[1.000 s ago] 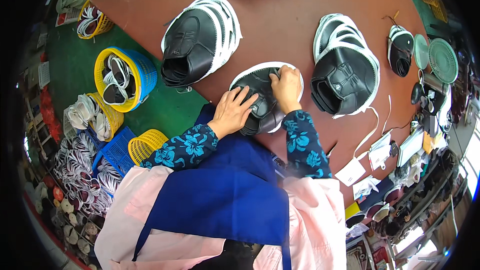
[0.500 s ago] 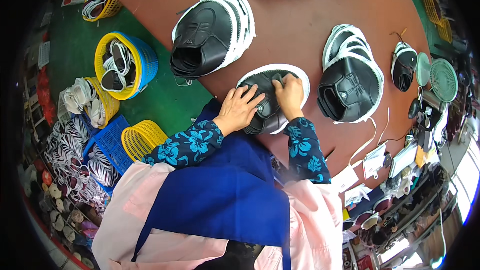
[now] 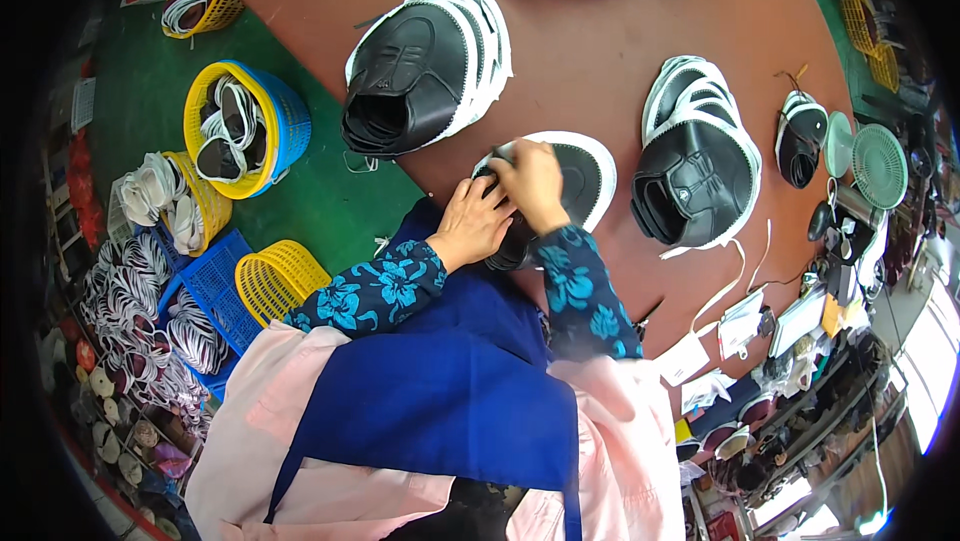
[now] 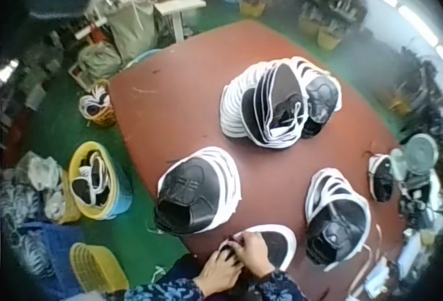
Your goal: Trimming and assembling various shoe components at a factory workbench.
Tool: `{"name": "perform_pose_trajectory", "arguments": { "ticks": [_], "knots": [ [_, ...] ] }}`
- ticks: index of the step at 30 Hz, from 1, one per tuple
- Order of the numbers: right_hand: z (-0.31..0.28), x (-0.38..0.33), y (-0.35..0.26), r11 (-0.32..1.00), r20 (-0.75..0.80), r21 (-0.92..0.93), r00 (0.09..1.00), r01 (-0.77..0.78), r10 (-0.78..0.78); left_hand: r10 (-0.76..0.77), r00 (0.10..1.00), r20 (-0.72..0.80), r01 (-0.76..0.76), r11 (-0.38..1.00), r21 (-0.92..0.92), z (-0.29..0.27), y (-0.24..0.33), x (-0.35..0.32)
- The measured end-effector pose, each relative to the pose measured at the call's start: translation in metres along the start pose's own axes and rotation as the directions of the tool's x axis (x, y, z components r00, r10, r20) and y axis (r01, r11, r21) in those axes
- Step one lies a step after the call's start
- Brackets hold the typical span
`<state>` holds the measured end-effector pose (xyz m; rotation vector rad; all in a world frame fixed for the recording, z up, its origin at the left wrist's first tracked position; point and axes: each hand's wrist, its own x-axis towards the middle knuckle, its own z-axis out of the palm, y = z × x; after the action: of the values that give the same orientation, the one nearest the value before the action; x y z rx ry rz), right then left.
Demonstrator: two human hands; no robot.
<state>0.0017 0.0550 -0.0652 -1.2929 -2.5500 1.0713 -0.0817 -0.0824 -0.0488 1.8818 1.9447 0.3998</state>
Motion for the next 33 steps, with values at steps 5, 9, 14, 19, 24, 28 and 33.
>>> {"name": "perform_pose_trajectory", "arguments": {
  "ticks": [5, 9, 14, 19, 24, 28, 33],
  "knots": [
    [-0.012, 0.003, 0.008, 0.985, 0.038, -0.101, 0.988, -0.142, 0.147, 0.015, 1.000, -0.017, -0.015, 1.000, -0.011, -0.003, 0.001, 0.003],
    [-0.002, -0.050, 0.056, 0.928, -0.153, 0.057, 0.915, -0.369, 0.373, 0.029, 0.999, -0.023, -0.029, 1.000, -0.006, -0.004, 0.002, 0.004],
    [-0.016, -0.120, 0.065, 0.824, -0.254, 0.045, 0.792, -0.564, 0.556, 0.036, 0.999, -0.040, -0.038, 0.998, -0.044, -0.009, 0.000, 0.004],
    [-0.015, -0.125, 0.011, 0.861, -0.136, 0.239, 0.862, -0.450, 0.488, 0.052, 0.999, 0.002, -0.052, 0.998, -0.023, -0.007, 0.002, 0.006],
    [-0.011, -0.206, 0.103, 0.774, -0.351, 0.141, 0.700, -0.617, 0.622, 0.157, 0.980, -0.124, -0.157, 0.988, 0.013, -0.013, 0.007, -0.004],
    [-0.018, -0.213, 0.070, 0.647, -0.310, 0.558, 0.593, -0.519, 0.743, 0.465, 0.881, 0.084, -0.457, 0.884, -0.099, -0.022, 0.031, -0.032],
    [0.026, -0.194, 0.014, 0.841, -0.479, 0.473, 0.725, -0.262, 0.495, 0.158, 0.946, 0.284, -0.091, 0.968, -0.235, -0.003, 0.064, -0.009]
  ]
}}
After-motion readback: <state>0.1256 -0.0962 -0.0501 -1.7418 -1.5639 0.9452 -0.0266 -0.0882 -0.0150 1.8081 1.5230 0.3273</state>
